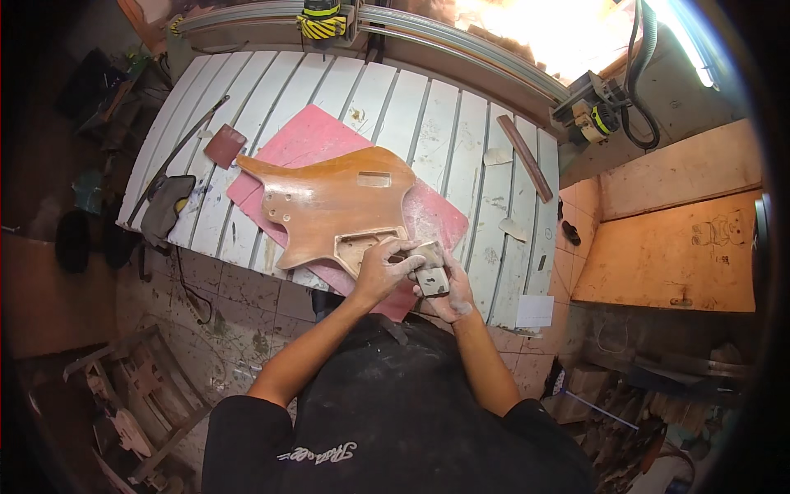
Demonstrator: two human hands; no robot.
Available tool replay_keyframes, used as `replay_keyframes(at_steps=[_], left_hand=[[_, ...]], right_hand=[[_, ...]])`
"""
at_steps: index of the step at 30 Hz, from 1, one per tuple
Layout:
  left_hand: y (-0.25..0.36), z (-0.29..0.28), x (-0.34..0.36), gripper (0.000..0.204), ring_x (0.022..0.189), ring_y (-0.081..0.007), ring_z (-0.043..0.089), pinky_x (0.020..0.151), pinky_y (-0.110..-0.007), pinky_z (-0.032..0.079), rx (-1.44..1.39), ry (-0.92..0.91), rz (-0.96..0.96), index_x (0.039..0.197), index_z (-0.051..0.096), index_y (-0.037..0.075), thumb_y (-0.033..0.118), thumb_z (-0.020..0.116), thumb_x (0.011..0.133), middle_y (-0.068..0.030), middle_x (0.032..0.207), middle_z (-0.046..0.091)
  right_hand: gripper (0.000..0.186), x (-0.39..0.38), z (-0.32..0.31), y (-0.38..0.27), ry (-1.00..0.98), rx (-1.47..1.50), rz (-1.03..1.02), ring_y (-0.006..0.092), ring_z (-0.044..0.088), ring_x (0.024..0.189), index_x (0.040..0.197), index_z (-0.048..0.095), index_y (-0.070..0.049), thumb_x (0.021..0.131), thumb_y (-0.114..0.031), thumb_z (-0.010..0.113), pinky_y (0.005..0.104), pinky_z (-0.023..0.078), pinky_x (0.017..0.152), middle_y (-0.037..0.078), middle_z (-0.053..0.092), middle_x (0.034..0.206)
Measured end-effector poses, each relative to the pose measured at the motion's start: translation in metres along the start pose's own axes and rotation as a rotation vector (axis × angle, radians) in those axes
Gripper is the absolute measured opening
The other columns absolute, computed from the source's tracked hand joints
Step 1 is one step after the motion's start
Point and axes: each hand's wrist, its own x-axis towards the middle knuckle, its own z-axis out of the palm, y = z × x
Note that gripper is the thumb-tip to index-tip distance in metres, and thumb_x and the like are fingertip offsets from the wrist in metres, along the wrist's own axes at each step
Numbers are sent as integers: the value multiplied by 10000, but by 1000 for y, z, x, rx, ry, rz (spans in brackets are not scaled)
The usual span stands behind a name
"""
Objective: The person sands the wooden body of a guitar using a sanding block, moving the block repeatedly across the flat surface and into the recessed cavities.
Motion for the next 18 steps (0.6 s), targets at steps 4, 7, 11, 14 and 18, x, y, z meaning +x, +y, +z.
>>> replay_keyframes(at_steps=[4,7,11,14,18], left_hand=[[0,2,-5,377,927,-163,740,832,-311,577,35,87,35,1200,770,-40,178,841,900,-110,1023,764],[-5,8,-9,317,888,-145,735,804,-303,578,-50,142,-26,1146,774,-38,154,845,904,-89,1006,764],[-8,13,-12,227,841,-120,722,773,-293,577,-349,169,-148,1046,774,-20,130,860,899,-55,959,761],[-5,6,-9,263,857,-114,718,768,-294,579,-387,59,-227,1066,776,-11,141,883,880,-54,954,765],[-10,-29,16,359,941,-216,733,827,-362,580,338,-34,-58,1062,779,31,294,895,846,-101,1024,763]], right_hand=[[557,-3,13,2,98,-94,-20,334,714,1171,1525,497,-127,1149,-521,381,418,647,753,126,665,1399],[559,-4,22,2,113,-65,-33,353,720,1190,1556,461,-117,1153,-498,389,418,667,769,143,657,1418],[512,-3,17,4,92,20,-29,337,738,1127,1542,469,-115,1148,-442,455,401,662,758,143,660,1393],[522,1,-7,7,9,5,26,303,717,1058,1489,514,-88,1133,-469,495,397,621,751,112,697,1255],[440,4,-4,6,35,-30,-22,264,709,997,1466,522,-64,1123,-337,563,375,610,769,93,701,1147]])
